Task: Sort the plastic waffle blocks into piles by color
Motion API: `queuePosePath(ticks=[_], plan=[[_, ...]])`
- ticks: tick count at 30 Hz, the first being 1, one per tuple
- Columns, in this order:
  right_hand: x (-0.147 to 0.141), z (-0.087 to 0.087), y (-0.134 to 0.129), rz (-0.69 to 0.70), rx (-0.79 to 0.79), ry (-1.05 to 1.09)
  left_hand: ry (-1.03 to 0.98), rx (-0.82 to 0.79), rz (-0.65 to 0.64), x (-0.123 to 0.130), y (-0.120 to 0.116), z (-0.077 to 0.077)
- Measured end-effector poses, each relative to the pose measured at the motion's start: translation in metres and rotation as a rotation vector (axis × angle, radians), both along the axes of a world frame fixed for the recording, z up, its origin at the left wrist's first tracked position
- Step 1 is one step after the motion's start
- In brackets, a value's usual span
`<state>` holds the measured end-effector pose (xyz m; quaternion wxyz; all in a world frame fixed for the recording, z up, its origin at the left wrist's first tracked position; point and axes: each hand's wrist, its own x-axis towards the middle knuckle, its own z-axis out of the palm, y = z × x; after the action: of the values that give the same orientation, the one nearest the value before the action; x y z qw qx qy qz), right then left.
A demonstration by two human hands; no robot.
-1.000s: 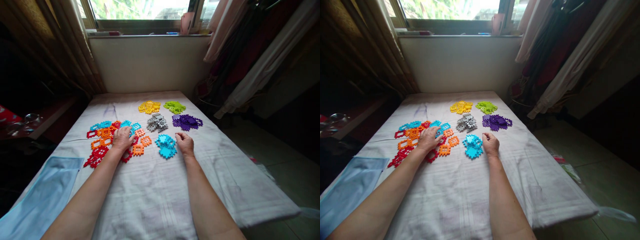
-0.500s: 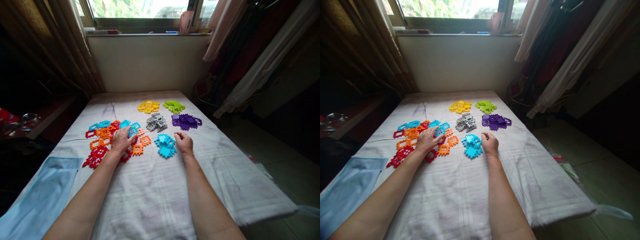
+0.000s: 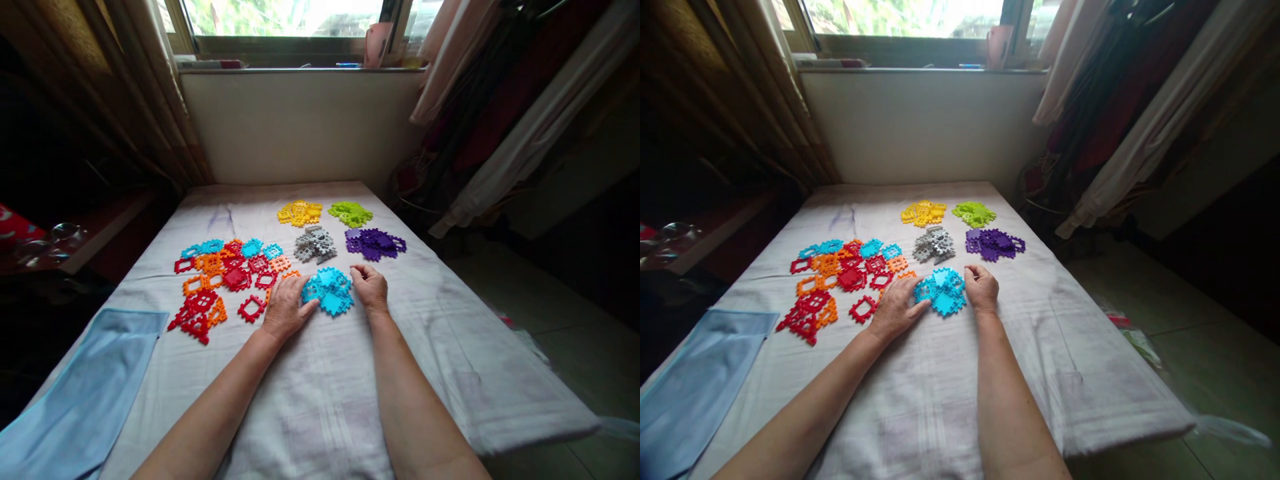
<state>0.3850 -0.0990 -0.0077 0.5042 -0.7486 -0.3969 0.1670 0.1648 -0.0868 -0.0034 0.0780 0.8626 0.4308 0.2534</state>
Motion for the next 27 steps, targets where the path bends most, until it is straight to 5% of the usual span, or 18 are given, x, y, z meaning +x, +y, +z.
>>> queuePosePath(ticks=[6, 15, 20, 27], plan=[[0.000, -0.003, 0.000, -0.008, 0.004, -0.002, -0.027, 0.048, 0.019, -0.024, 0.004, 0.007], [-0.018, 0.012, -0.007, 0.006, 0.083, -0.119, 0.039, 0.122, 0.203, -0.117, 0.015, 0.006], [-0.061, 0.045, 0.010, 0.264, 0.072, -0.368, 0.024, 0.141, 0.214, -0.125, 0.013, 0.001], [-0.134, 0.073, 0.079, 0.593, -0.222, -0.716, -0.068, 0.125, 0.186, -0.125, 0.019, -0.003]])
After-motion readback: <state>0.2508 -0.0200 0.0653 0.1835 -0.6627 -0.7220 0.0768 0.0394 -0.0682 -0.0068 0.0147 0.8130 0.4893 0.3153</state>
